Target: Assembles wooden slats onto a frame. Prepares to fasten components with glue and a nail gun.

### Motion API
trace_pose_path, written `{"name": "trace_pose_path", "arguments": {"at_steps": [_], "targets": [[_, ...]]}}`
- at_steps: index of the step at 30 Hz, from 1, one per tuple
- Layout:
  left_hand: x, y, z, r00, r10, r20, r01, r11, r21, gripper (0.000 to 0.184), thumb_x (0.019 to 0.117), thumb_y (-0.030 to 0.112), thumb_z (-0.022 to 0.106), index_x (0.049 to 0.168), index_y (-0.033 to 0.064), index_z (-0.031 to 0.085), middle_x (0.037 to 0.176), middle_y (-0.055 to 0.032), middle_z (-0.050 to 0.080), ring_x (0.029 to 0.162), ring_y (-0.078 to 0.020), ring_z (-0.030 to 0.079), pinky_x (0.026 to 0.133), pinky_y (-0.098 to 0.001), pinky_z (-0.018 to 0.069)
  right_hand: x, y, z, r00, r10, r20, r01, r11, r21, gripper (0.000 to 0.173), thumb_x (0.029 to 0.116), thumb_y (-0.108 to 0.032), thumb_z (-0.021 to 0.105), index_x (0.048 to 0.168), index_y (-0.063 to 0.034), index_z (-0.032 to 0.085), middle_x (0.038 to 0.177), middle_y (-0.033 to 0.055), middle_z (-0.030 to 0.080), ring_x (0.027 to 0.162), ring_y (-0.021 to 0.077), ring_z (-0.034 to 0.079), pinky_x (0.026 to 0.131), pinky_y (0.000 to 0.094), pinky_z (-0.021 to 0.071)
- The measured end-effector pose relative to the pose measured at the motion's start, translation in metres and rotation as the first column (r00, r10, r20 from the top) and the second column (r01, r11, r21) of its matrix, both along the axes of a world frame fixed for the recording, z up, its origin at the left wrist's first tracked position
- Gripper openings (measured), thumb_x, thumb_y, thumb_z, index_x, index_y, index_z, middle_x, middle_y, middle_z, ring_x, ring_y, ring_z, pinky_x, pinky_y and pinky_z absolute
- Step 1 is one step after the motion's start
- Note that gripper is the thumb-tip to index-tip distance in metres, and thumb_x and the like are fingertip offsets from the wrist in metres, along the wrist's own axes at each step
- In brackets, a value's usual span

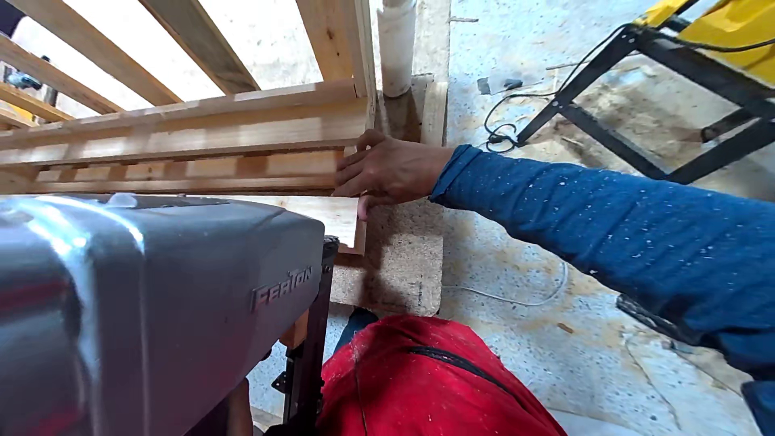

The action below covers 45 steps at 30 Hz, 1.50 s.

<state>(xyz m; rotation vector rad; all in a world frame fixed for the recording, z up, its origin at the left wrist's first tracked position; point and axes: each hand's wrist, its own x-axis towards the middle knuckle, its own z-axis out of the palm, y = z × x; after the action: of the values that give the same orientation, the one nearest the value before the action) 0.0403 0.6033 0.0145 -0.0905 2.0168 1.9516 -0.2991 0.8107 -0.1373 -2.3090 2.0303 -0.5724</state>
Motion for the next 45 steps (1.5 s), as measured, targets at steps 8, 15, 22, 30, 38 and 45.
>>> {"name": "trace_pose_path", "arguments": {"at_steps": [8,15,22,30,38,45], "targets": [[-0.020,0.007,0.004,0.999,-0.036,0.031,0.036,0.999,-0.020,0.010,0.0907,0.021,0.067,0.099,0.0254,0.070,0.086,0.0047,0.075,0.078,-0.0113,0.073,0.074,-0.0302,0.0614,0.000,0.000,-0.002,1.000,0.009,0.016,-0.008,1.000,-0.027,0.050,0.1013,-0.059,0.046,0.127,-0.0254,0.072,0.126,-0.0014,0.071,0.125,0.0217,0.062,0.108,0.0582,0.0357],[-0.033,0.020,0.011,0.992,-0.028,0.119,0.036,0.997,-0.064,0.008,0.0896,0.023,0.068,0.097,0.0257,0.070,0.083,0.0039,0.075,0.073,-0.0116,0.073,0.069,-0.0306,0.0618,-0.003,0.000,-0.008,1.000,0.012,0.018,-0.011,0.998,-0.064,0.050,0.1005,-0.060,0.047,0.125,-0.0262,0.073,0.121,-0.0022,0.073,0.118,0.0194,0.065,0.108,0.0570,0.0365],[-0.031,0.027,0.010,0.997,-0.008,0.082,0.013,0.998,-0.054,0.011,0.0906,0.020,0.067,0.101,0.0197,0.070,0.082,0.0008,0.075,0.070,-0.0135,0.072,0.066,-0.0322,0.0616,-0.004,0.000,-0.009,0.999,0.023,0.029,-0.020,0.996,-0.083,0.047,0.0999,-0.059,0.050,0.126,-0.0276,0.073,0.122,-0.0026,0.073,0.116,0.0191,0.066,0.106,0.0557,0.0376],[-0.007,0.024,0.006,0.997,0.043,0.056,-0.041,0.998,-0.045,0.013,0.0943,0.018,0.064,0.104,0.0142,0.072,0.088,-0.0043,0.075,0.076,-0.0151,0.073,0.072,-0.0331,0.0621,-0.004,-0.001,-0.013,0.997,0.039,-0.063,-0.047,0.991,-0.122,0.053,0.1014,-0.061,0.044,0.126,-0.0247,0.073,0.113,0.0026,0.074,0.106,0.0237,0.067,0.099,0.0560,0.0396],[-0.010,0.039,0.012,0.989,0.087,0.120,-0.078,0.994,-0.077,0.007,0.0906,0.020,0.068,0.093,0.0217,0.074,0.076,-0.0016,0.074,0.067,-0.0144,0.072,0.068,-0.0332,0.0623,-0.004,0.000,-0.015,0.998,0.046,-0.036,-0.050,0.992,-0.115,0.050,0.1026,-0.057,0.045,0.125,-0.0229,0.073,0.112,0.0026,0.074,0.111,0.0237,0.066,0.100,0.0537,0.0408],[-0.007,0.053,0.015,0.984,0.128,0.123,-0.117,0.989,-0.091,0.005,0.0886,0.020,0.070,0.092,0.0211,0.074,0.073,-0.0038,0.073,0.065,-0.0171,0.072,0.067,-0.0351,0.0629,-0.005,-0.001,-0.016,0.997,0.077,0.005,-0.075,0.989,-0.127,0.047,0.1024,-0.054,0.048,0.122,-0.0204,0.074,0.111,0.0031,0.074,0.107,0.0232,0.066,0.098,0.0517,0.0421]]}}
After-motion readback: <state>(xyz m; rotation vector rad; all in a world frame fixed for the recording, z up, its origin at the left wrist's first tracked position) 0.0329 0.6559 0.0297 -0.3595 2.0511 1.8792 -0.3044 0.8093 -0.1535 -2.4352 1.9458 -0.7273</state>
